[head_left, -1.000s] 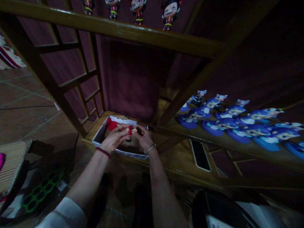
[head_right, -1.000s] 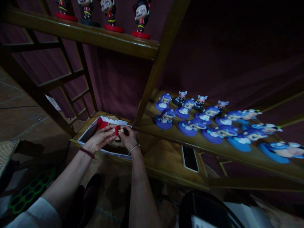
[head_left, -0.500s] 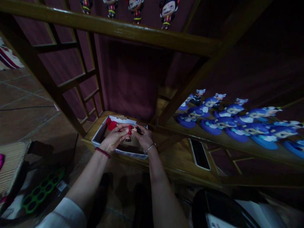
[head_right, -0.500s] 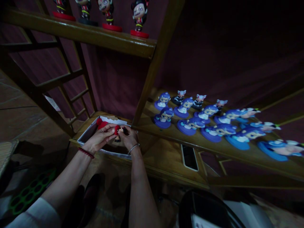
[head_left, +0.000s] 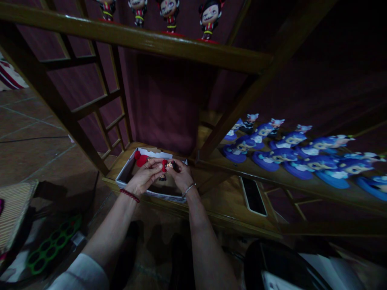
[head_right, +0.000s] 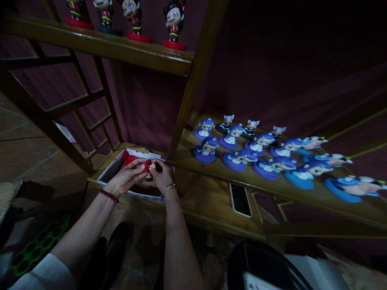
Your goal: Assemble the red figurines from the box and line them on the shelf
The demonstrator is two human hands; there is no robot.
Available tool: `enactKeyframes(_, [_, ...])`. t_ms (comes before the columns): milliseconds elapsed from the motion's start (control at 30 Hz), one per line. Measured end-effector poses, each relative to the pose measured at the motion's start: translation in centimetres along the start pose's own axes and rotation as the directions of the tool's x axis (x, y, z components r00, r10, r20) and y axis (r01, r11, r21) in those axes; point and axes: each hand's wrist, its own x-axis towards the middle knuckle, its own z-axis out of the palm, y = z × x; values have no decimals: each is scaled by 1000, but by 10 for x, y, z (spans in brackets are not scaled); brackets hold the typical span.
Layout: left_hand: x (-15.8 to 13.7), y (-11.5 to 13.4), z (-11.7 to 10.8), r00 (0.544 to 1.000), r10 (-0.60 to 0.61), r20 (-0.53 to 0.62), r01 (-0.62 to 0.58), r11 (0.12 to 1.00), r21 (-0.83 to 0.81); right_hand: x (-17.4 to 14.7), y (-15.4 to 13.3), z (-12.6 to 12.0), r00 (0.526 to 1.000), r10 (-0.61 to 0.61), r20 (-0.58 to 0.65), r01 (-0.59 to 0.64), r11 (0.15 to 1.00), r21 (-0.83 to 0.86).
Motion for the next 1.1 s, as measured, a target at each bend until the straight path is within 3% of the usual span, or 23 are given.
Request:
enactKeyframes(433, [9, -5, -1, 985, -140, -97, 123, 978, -167, 1, 13, 8, 1000, 0, 12, -1, 998, 56])
enactKeyframes(600, [10, -5, 0, 984, -142, -112, 115, 969, -218, 2, 12, 8, 1000, 6, -28, -5, 999, 39])
enactKeyframes(1100, [7, -6, 3, 991, -113, -74, 101, 985, -141, 3, 14, 6, 999, -16, -32, 15, 1000, -8])
